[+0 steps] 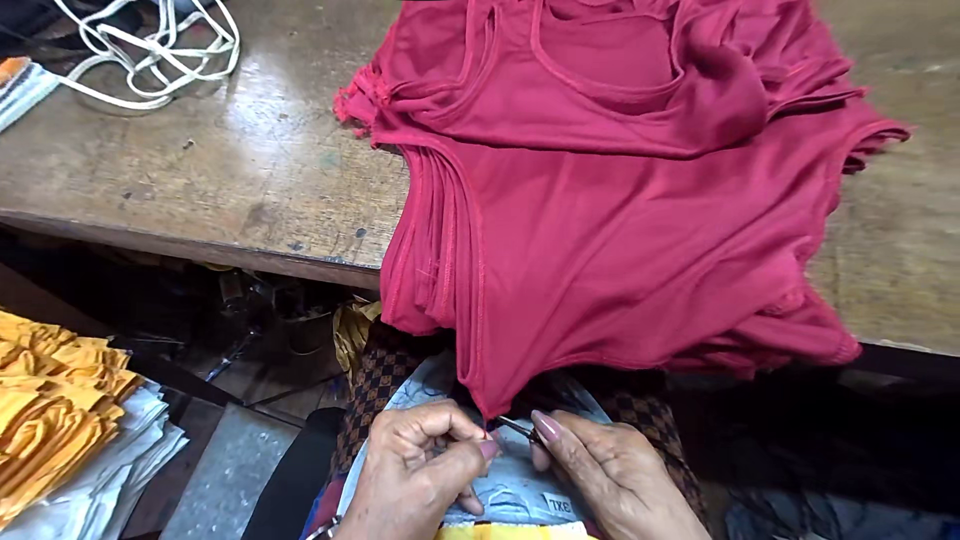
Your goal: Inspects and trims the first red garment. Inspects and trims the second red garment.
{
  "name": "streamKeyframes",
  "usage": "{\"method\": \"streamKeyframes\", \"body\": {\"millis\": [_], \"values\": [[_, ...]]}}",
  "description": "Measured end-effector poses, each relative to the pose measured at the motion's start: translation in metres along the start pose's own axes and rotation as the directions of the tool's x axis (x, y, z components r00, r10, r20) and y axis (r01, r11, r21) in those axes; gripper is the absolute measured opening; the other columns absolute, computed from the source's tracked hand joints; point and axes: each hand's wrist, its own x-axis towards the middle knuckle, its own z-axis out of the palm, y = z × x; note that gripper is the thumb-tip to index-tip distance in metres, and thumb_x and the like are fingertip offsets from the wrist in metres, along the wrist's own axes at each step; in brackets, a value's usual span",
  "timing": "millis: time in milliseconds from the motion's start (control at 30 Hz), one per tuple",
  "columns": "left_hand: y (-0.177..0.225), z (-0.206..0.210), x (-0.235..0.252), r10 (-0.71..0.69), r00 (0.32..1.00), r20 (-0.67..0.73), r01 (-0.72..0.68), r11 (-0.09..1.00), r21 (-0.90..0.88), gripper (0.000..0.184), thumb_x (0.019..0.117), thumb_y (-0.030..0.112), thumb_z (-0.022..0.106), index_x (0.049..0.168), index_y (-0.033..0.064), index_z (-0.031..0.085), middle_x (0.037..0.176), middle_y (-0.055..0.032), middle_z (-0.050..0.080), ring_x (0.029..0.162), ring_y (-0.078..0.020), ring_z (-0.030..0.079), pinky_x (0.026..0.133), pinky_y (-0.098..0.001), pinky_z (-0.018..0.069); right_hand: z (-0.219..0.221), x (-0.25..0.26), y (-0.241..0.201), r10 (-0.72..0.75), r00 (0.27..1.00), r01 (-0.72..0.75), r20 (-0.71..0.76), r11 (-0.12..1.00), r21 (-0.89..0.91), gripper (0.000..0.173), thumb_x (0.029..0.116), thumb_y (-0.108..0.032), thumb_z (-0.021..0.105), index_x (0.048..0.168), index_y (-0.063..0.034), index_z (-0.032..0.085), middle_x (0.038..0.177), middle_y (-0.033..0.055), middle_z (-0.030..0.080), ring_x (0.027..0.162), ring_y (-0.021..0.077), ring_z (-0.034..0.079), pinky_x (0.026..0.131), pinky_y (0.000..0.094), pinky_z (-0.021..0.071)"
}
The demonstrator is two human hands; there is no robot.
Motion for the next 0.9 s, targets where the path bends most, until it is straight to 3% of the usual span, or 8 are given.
{"method": "streamKeyframes", "body": {"millis": [233, 467, 667, 800, 900], "values": [[0.0, -0.002, -0.001, -0.007, 1.0, -0.003, 0.007, 1.0, -0.03, 0.01, 0.0932, 0.006, 0.068, 0.088, 0.0013, 0.075, 0.076, -0.0073, 0.071, 0.058, -0.0127, 0.067, 0.051, -0.0273, 0.06, -0.009, -0.002, -0.004, 0.078, 0.982, -0.13, 0.173, 0.941, 0.312, 0.04, 0.1103, -0.023, 0.042, 0.086, -0.0072, 0.07, 0.06, -0.0078, 0.05, 0.051, -0.0016, 0.041, 0.048, 0.0175, 0.0321], [0.0, -0.001, -0.001, -0.001, 1.0, 0.008, 0.001, 1.0, -0.011, 0.009, 0.0925, 0.005, 0.068, 0.087, 0.0021, 0.075, 0.076, -0.0059, 0.071, 0.057, -0.0114, 0.067, 0.051, -0.0261, 0.0599, 0.0, 0.007, -0.003, 0.013, 0.991, -0.048, 0.13, 0.962, 0.27, 0.04, 0.1094, -0.028, 0.046, 0.083, -0.0098, 0.07, 0.062, -0.0079, 0.054, 0.053, -0.0028, 0.045, 0.048, 0.0158, 0.0348], [-0.003, -0.001, -0.002, -0.017, 0.999, 0.043, 0.017, 1.0, 0.006, 0.009, 0.092, 0.006, 0.068, 0.086, 0.0019, 0.074, 0.077, -0.0051, 0.07, 0.059, -0.011, 0.067, 0.052, -0.0261, 0.06, 0.008, 0.011, 0.005, -0.069, 0.997, 0.066, 0.032, 0.993, 0.098, 0.045, 0.109, -0.037, 0.045, 0.077, -0.015, 0.068, 0.059, -0.0086, 0.053, 0.053, -0.001, 0.047, 0.048, 0.0201, 0.0349], [-0.007, -0.003, 0.006, -0.05, 0.997, 0.051, 0.045, 0.995, 0.088, 0.01, 0.0943, 0.013, 0.07, 0.09, 0.0047, 0.074, 0.077, -0.0043, 0.071, 0.06, -0.0132, 0.069, 0.053, -0.0286, 0.0615, -0.011, 0.008, 0.002, -0.147, 0.989, 0.146, -0.003, 0.981, 0.125, 0.044, 0.1106, -0.033, 0.043, 0.089, -0.0084, 0.072, 0.066, -0.0053, 0.057, 0.057, -0.0006, 0.048, 0.052, 0.0179, 0.0391], [-0.011, -0.001, 0.02, -0.125, 0.992, -0.022, 0.127, 0.987, 0.095, 0.033, 0.0875, 0.028, 0.08, 0.11, 0.0057, 0.072, 0.097, -0.0101, 0.074, 0.074, -0.0228, 0.073, 0.059, -0.035, 0.0636, -0.055, 0.002, -0.015, -0.253, 0.962, 0.254, -0.099, 0.967, 0.002, 0.029, 0.1035, -0.035, 0.061, 0.107, -0.0083, 0.072, 0.087, -0.0016, 0.07, 0.072, 0.0025, 0.062, 0.063, 0.0218, 0.0536]]}}
